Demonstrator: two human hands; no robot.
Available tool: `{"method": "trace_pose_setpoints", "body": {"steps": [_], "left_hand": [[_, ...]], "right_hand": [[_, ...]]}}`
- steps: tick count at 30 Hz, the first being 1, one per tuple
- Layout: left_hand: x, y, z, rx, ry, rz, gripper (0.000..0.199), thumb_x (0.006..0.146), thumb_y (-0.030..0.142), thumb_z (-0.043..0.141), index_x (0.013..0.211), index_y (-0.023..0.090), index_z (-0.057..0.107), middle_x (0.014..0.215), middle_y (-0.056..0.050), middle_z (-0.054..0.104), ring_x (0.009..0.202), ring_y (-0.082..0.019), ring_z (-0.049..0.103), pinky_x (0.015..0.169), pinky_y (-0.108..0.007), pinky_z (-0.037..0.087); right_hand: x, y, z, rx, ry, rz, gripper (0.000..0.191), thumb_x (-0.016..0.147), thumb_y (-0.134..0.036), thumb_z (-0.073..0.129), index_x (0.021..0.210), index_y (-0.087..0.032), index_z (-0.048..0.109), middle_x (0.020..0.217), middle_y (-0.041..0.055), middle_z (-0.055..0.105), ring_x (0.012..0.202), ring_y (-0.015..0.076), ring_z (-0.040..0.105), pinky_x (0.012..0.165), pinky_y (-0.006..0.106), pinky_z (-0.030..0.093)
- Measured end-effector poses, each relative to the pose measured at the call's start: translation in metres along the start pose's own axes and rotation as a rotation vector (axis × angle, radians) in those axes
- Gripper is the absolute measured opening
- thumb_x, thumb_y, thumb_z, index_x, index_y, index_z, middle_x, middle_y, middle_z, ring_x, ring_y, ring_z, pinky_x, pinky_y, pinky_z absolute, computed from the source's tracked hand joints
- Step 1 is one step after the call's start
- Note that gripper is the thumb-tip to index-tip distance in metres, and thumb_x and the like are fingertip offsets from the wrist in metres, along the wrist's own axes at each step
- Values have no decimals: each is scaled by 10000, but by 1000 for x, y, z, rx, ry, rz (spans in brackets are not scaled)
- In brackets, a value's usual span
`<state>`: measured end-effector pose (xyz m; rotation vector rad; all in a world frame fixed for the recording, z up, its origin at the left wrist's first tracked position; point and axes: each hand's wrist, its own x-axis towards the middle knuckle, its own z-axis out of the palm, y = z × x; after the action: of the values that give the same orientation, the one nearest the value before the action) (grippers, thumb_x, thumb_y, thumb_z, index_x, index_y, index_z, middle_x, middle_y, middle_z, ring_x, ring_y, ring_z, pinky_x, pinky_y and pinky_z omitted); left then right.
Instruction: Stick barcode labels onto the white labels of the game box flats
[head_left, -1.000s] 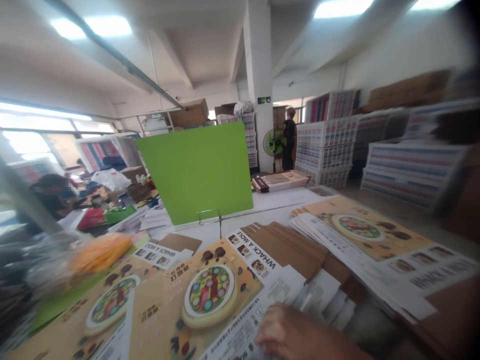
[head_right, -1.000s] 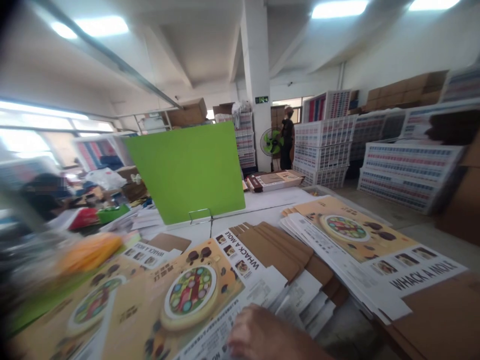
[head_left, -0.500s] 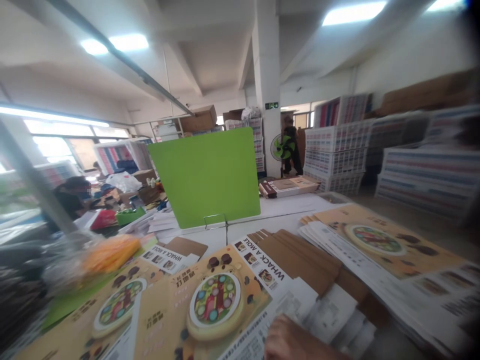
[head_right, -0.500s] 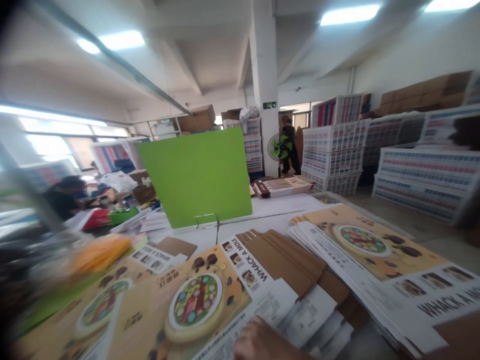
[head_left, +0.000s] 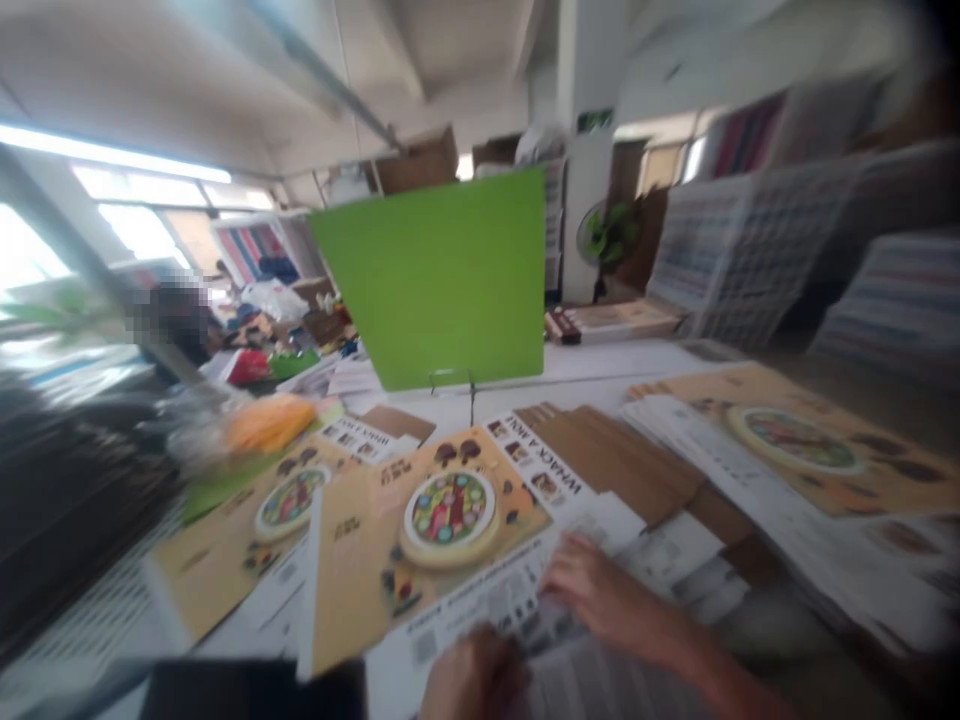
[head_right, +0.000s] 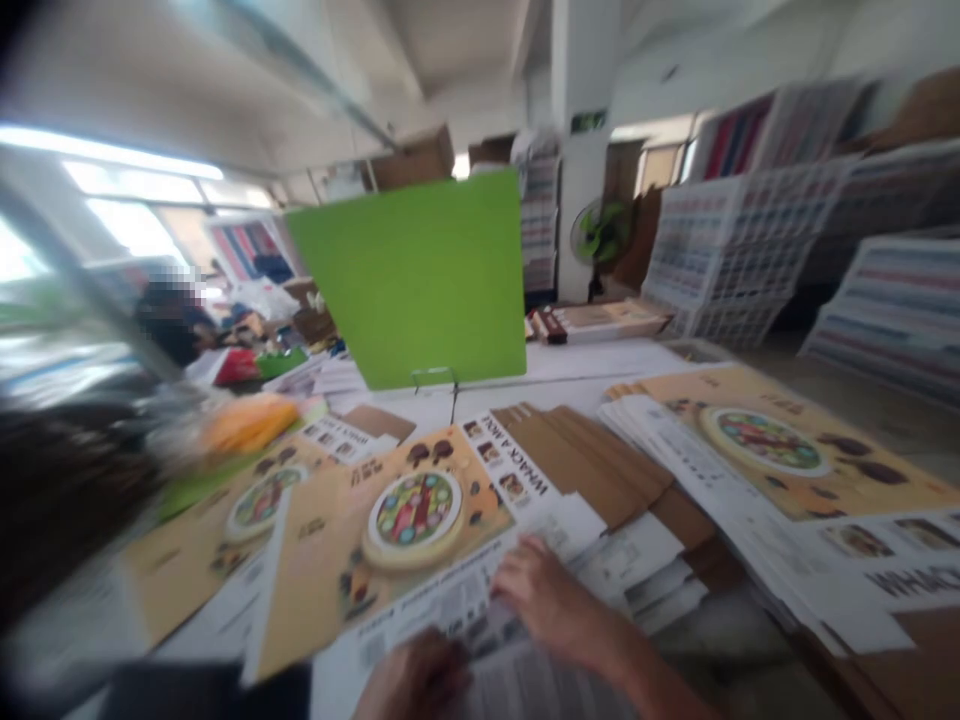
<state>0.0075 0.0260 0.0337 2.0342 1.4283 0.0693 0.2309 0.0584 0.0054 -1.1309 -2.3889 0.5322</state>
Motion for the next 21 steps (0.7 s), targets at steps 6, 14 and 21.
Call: {"method": "trace_pose_setpoints", "body": {"steps": [6,14,21], "left_hand": [[-5,-1,-1,-134,23,-29,131,892,200,610,833,203,727,897,-15,664,840,-165,621,731,-213,420],[-4,-2,2,-168,62,17,98,875,218,657,813,203,731,852,1,655,778,-159,619,684,-207,414],[-4,-6,1,-190,85,37,67,858,217,695,802,196,726,829,9,646,760,-149,611,672,-203,405]], "right_hand": [[-9,12,-3,-28,165,-1,238,937,-136,444,1052,-192,644,1074,84,614,1070,214,541,985,410,420],[-5,-7,8,-131,296,-70,224,946,-143,472,1037,-205,668,1048,89,599,1026,224,533,891,398,446],[-3,-22,19,-228,266,-53,208,941,-125,506,993,-251,663,866,33,575,849,194,508,771,360,372]]}}
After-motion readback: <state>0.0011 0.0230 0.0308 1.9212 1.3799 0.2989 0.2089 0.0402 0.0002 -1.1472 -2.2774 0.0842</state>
